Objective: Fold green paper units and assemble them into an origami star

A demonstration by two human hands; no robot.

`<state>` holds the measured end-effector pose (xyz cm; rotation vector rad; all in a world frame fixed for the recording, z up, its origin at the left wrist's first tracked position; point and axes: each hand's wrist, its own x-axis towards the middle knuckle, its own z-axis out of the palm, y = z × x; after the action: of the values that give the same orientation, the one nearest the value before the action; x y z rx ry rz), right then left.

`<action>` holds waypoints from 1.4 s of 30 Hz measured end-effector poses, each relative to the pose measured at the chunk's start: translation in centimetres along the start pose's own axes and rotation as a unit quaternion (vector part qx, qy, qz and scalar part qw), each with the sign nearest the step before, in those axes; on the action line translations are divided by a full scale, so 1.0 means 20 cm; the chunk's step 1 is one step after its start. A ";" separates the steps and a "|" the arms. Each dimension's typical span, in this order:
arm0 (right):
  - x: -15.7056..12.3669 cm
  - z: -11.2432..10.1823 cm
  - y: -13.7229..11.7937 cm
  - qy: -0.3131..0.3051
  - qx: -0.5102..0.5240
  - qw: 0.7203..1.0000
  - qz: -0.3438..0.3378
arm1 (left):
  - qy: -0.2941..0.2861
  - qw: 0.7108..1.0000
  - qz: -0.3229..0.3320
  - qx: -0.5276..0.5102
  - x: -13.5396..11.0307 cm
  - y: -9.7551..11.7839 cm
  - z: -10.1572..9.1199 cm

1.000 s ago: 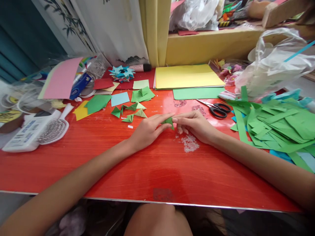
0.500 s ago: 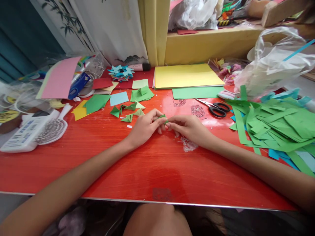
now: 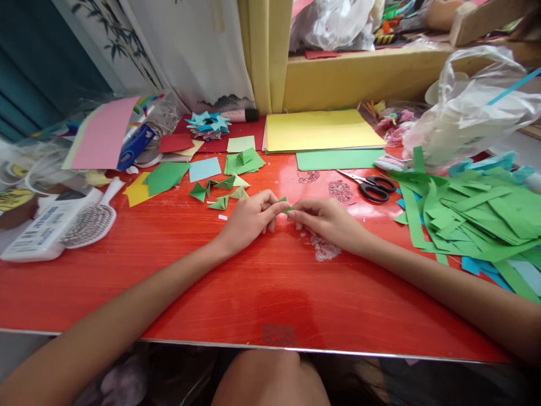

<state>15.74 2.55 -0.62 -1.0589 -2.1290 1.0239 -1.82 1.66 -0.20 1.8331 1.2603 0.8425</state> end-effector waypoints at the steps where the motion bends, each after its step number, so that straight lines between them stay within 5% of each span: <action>1: 0.00 -0.01 0.00 0.003 0.018 1.000 0.008 | 0.003 1.000 -0.001 0.003 0.00 0.00 0.00; 14: 0.01 0.00 0.04 0.054 0.142 0.988 0.042 | -0.062 0.990 0.031 -0.120 0.01 -0.03 0.00; 19: -0.02 0.01 0.01 0.147 0.023 0.989 -0.024 | -0.018 0.983 0.038 -0.181 -0.02 0.00 0.01; 24: -0.06 0.06 -0.03 0.110 -0.135 0.972 -0.157 | -0.058 0.975 0.070 -0.205 -0.09 0.06 0.04; 28: -0.07 0.06 -0.03 0.146 -0.136 0.965 -0.173 | -0.030 0.960 0.090 -0.264 -0.09 0.06 0.04; 32: -0.08 0.05 -0.01 0.117 -0.152 0.955 -0.227 | 0.028 0.970 0.162 -0.177 -0.10 0.05 0.03; 37: -0.09 0.07 0.00 0.078 -0.192 0.934 -0.290 | 0.034 0.961 0.273 0.015 -0.15 0.07 0.04; 42: -0.04 0.09 0.00 0.008 -0.209 0.965 -0.159 | 0.075 0.984 0.157 0.041 -0.13 0.08 0.04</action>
<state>14.97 1.21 -1.76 -0.8555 -2.4612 0.4223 -1.15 -1.38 0.54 2.1035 1.1244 1.1312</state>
